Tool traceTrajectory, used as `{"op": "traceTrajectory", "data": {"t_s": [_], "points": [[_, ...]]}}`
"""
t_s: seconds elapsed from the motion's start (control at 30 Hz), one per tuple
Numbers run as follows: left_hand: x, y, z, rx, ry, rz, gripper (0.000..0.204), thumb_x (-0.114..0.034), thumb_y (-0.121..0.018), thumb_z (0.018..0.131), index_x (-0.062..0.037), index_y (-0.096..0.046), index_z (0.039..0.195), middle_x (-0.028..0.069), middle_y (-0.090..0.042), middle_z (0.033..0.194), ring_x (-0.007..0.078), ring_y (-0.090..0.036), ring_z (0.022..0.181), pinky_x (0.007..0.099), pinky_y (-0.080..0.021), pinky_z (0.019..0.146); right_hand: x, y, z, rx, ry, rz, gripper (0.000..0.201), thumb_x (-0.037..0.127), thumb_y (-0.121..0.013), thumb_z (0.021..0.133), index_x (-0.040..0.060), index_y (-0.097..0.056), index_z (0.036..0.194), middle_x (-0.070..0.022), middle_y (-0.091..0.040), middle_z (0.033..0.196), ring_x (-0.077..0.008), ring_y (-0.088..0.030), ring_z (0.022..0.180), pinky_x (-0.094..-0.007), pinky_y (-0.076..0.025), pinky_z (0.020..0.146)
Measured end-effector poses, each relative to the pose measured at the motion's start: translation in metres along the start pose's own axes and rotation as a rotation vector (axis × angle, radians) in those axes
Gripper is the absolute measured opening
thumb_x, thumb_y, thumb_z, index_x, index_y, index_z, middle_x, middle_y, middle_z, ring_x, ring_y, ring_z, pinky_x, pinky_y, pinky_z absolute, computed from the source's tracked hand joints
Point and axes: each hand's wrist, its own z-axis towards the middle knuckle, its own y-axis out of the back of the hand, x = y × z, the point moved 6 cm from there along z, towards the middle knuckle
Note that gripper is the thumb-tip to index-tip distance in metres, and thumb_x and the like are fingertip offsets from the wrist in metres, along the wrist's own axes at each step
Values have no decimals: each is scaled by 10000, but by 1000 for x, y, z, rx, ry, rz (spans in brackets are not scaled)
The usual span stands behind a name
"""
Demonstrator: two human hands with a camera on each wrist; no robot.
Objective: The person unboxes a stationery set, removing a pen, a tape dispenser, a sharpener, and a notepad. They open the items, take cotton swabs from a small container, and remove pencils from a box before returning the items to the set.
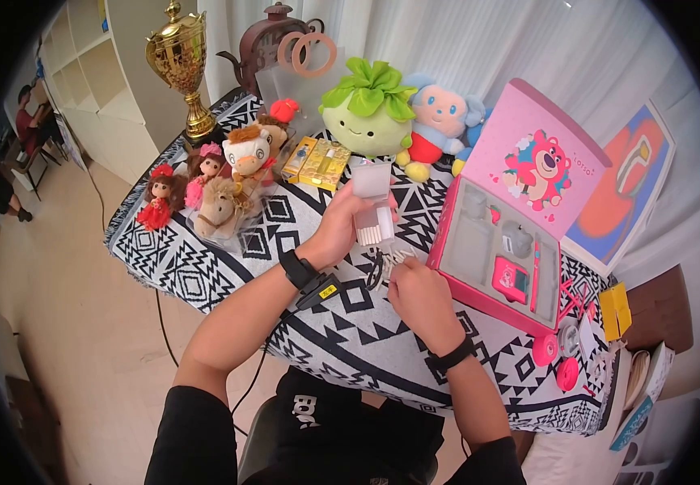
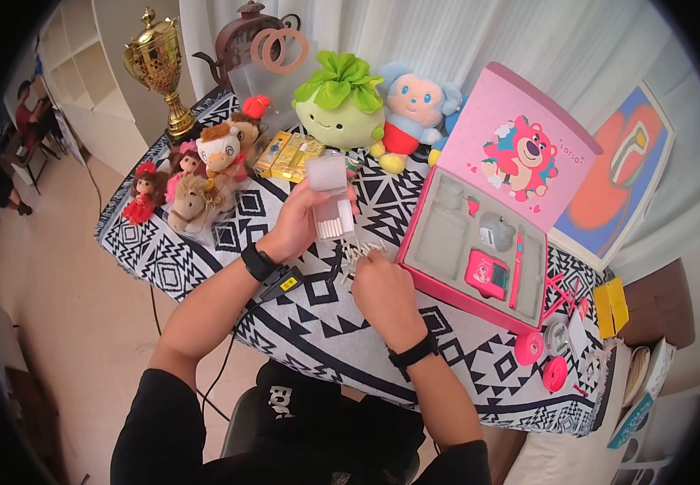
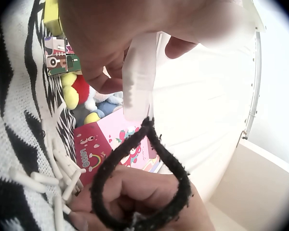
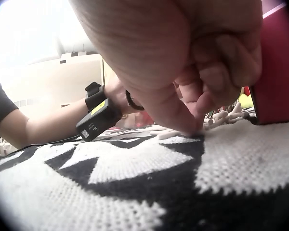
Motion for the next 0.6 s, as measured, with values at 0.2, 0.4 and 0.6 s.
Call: {"op": "traceTrajectory", "data": {"t_s": [0.2, 0.4, 0.6], "points": [[5, 3, 0, 9, 5, 10, 538, -182, -499, 933, 3, -476, 1437, 138, -672, 1173, 267, -693, 1050, 415, -559, 946, -5, 27, -3, -196, 18, 299, 76, 60, -717, 811, 15, -663, 841, -156, -646, 822, -341, -676, 747, -456, -534, 659], [8, -4, -1, 52, 25, 4, 541, -173, -509, 923, 17, -489, 1429, 127, -673, 1171, 253, -682, 1068, 405, -546, 969, -1, 50, 22, -337, -106, 462, 96, 84, -743, 821, 30, -666, 837, -111, -607, 756, -280, -629, 691, -405, -484, 615], [15, 1, 0, 85, -4, 10, 481, -106, -466, 928, -14, -503, 1398, 115, -665, 1190, 217, -657, 1119, 379, -511, 1025, 9, 35, 33, -379, -142, 278, 96, 118, -752, 839, 45, -690, 837, -105, -639, 797, -312, -651, 677, -438, -501, 604]]}}
